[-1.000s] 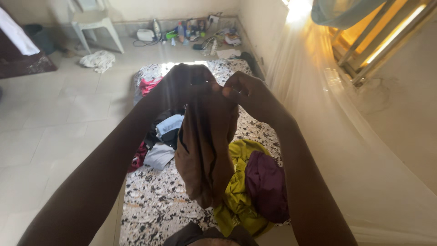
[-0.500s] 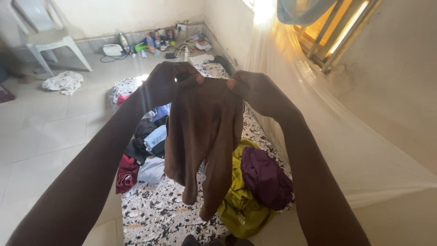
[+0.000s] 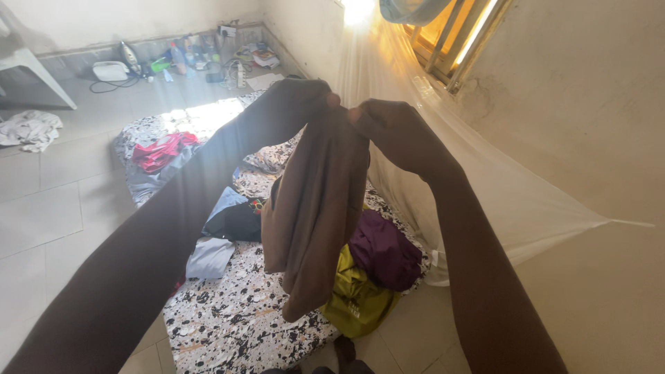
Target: The person picks up several shirts from a bed, folds them, and hangs them on wall-mounted nails. The person handles a white shirt, a brown shirt, and a green shirt in sequence.
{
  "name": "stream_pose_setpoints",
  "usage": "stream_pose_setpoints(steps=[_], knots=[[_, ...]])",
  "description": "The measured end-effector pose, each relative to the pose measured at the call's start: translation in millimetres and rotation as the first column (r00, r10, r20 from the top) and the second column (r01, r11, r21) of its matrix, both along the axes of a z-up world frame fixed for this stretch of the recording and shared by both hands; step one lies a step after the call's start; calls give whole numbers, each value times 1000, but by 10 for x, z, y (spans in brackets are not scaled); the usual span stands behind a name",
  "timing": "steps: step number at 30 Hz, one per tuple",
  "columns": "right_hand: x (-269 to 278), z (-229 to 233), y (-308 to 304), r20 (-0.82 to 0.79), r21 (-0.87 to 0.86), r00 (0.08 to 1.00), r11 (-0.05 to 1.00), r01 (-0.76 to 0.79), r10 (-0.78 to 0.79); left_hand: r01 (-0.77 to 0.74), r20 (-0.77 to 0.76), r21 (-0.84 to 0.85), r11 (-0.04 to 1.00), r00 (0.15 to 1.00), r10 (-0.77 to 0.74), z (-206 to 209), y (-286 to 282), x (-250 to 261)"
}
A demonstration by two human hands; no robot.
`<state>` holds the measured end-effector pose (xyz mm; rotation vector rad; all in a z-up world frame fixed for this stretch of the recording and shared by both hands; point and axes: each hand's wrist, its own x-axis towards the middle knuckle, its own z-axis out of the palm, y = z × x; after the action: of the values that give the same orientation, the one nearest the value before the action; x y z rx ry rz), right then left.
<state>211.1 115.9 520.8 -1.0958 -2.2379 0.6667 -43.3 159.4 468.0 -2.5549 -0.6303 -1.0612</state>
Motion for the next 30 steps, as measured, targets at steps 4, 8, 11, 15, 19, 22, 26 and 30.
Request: stream_pose_setpoints(steps=[4, 8, 11, 15, 19, 22, 26, 30], knots=[[162, -47, -120, 49, -206, 986, 965, 164, -157, 292, 482, -636, 714, 873, 74, -133, -39, 74], [375, -110, -176, 17, -150, 989, 978, 145, -144, 362, 532, -724, 587, 835, 141, -105, -48, 158], [501, -124, -183, -52, -160, 989, 979, 127, -137, 386, 513, -715, 583, 856, 63, -48, -53, 306], [638, -83, -189, -133, -71, 991, 997, 11, -20, 123, 247, -718, 685, 965, 85, 90, -63, 664], [872, 12, -218, -135, -148, 982, 983, 110, -130, 48, 115, -788, 614, 991, 70, 252, -69, 1079], [1130, 92, -261, -125, -188, 964, 960, 208, -233, 232, 251, -729, 644, 966, -64, 340, -50, 1376], [1555, 210, -292, -117, -164, 950, 949, 269, -289, 245, 221, -692, 679, 967, -125, 484, 57, 1820], [1950, 242, -310, -153, -104, 934, 946, 308, -321, 252, 244, -742, 622, 965, -100, 607, 94, 2281]])
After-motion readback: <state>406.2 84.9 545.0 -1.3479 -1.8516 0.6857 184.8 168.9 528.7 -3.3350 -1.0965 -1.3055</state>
